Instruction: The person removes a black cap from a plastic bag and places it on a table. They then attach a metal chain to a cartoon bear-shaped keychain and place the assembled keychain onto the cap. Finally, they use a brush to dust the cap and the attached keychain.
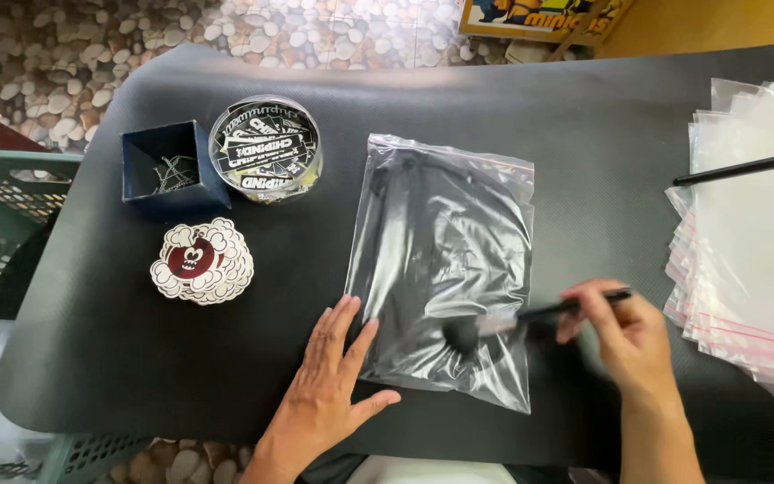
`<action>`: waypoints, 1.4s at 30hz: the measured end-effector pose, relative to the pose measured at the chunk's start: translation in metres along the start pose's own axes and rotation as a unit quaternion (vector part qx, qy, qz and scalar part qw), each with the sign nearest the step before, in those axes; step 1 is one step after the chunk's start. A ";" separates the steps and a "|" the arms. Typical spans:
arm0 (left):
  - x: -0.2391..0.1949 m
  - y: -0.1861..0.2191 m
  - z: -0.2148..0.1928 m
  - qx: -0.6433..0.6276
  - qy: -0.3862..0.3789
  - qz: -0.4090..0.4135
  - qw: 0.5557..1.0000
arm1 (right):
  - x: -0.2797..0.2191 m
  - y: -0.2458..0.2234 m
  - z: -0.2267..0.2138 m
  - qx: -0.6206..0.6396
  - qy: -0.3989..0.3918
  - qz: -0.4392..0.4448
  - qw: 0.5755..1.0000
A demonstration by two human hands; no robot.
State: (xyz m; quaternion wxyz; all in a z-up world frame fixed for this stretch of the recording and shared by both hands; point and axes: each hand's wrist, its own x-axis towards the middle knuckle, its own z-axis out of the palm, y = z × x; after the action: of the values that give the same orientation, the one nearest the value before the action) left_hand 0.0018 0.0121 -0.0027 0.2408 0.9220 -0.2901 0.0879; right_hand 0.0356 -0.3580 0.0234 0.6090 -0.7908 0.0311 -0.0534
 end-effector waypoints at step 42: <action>0.043 0.059 0.003 -0.199 0.141 0.069 0.967 | 0.023 -0.126 0.084 0.211 0.023 -0.050 0.976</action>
State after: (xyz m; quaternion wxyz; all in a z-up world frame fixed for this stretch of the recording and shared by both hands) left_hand 0.0034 -0.0528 0.0309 0.4510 0.8118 -0.3274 0.1742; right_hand 0.0665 -0.2478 0.1251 0.7576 -0.6437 -0.0065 -0.1078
